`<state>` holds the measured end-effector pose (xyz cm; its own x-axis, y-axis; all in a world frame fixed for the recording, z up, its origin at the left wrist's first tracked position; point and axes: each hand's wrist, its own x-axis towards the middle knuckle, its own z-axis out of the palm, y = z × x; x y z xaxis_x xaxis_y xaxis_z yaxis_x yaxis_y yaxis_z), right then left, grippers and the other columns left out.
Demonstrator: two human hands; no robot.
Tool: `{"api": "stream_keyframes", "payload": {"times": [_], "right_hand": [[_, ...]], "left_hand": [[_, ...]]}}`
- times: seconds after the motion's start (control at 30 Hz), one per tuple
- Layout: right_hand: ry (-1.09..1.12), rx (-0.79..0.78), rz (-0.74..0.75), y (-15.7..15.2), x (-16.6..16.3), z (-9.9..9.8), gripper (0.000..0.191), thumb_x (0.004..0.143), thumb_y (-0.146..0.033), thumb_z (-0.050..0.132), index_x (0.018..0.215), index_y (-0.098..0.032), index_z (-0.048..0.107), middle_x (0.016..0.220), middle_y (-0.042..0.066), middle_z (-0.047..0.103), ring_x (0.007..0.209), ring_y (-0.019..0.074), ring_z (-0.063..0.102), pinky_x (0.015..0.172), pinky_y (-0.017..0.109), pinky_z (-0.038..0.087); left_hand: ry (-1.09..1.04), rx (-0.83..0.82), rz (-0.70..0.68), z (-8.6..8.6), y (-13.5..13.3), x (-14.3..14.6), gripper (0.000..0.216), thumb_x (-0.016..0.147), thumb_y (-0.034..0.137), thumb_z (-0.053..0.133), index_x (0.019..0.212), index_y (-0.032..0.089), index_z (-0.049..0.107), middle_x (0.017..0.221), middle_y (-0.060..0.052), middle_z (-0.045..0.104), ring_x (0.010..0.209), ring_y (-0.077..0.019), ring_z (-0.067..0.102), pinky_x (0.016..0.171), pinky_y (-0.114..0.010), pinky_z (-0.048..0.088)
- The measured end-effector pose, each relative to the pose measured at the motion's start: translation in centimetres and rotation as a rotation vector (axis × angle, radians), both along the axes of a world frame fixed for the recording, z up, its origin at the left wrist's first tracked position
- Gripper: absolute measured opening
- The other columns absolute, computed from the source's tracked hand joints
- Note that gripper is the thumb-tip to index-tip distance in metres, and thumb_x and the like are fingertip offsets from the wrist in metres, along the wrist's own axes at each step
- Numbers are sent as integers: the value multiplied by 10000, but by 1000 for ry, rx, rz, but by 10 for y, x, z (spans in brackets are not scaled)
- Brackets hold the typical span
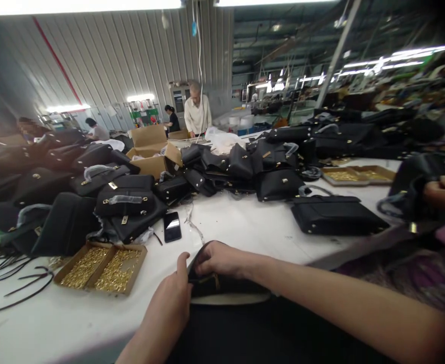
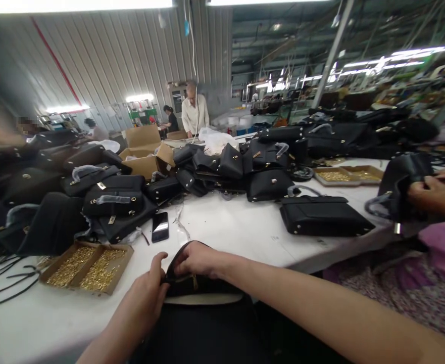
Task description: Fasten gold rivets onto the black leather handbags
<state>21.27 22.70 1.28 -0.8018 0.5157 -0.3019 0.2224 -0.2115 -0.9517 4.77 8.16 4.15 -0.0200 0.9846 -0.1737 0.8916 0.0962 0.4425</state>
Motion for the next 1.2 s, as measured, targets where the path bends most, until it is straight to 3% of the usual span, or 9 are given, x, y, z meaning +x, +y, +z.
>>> {"api": "stream_keyframes", "payload": {"times": [0.1, 0.43, 0.6, 0.7, 0.83, 0.93, 1.07, 1.2], "right_hand": [[-40, -16, -16, 0, 1, 1, 263, 622, -189, 779, 870, -111, 816, 916, 49, 775, 826, 163, 660, 832, 264, 517], [-126, 35, -52, -11, 5, 14, 136, 691, -160, 828, 820, -118, 810, 824, 18, 746, 758, 126, 622, 773, 239, 487], [-115, -167, -30, -19, 3, 28, 63, 715, -117, 747, 778, -125, 751, 731, -13, 669, 613, 91, 564, 621, 218, 463], [-83, -222, -11, -23, 3, 26, 94, 737, -152, 764, 827, -123, 765, 739, -10, 659, 601, 82, 551, 587, 204, 444], [-38, -203, -115, -26, 4, 13, 138, 752, -218, 772, 850, -121, 772, 752, 11, 668, 627, 98, 558, 574, 215, 393], [13, -211, -120, -25, 6, 6, 246, 733, -303, 853, 887, -118, 800, 824, 42, 716, 713, 123, 600, 644, 234, 417], [31, -237, -112, -24, 9, 7, 399, 658, -375, 947, 941, -114, 841, 908, 59, 751, 781, 130, 602, 731, 245, 438], [18, -229, -89, -25, 10, 13, 391, 644, -351, 939, 951, -122, 858, 880, 44, 748, 785, 124, 587, 743, 240, 437]], "left_hand": [[-17, 18, -3, -9, -3, -5, 752, 1025, 84, 454, 1683, 149, 95, 1146, -154, 742, 1077, -342, 710, 869, -408, 438], [-138, 113, -28, -22, -5, -18, 655, 1010, 132, 413, 1644, 174, 252, 1180, -136, 728, 1061, -301, 697, 874, -384, 454], [-193, 138, -45, -20, -4, -19, 637, 985, 106, 426, 1605, 196, 307, 1083, -77, 731, 986, -272, 696, 840, -365, 458], [-193, 140, -49, -22, -3, -20, 642, 977, 98, 435, 1597, 219, 321, 1103, -66, 735, 1005, -261, 703, 851, -358, 463], [-196, 144, -47, -21, -1, -21, 597, 991, 118, 451, 1570, 231, 352, 1107, -64, 724, 967, -245, 705, 811, -349, 453], [-216, 143, -45, -18, 0, -20, 590, 982, 106, 456, 1550, 238, 368, 1096, -56, 720, 964, -237, 704, 820, -348, 456], [-214, 133, -30, -15, 1, -17, 582, 983, 114, 467, 1544, 239, 378, 1118, -68, 723, 1001, -249, 704, 833, -356, 457], [-238, 127, -38, -19, 0, -18, 586, 987, 117, 461, 1548, 257, 371, 1145, -62, 728, 1004, -242, 711, 824, -350, 461]]}}
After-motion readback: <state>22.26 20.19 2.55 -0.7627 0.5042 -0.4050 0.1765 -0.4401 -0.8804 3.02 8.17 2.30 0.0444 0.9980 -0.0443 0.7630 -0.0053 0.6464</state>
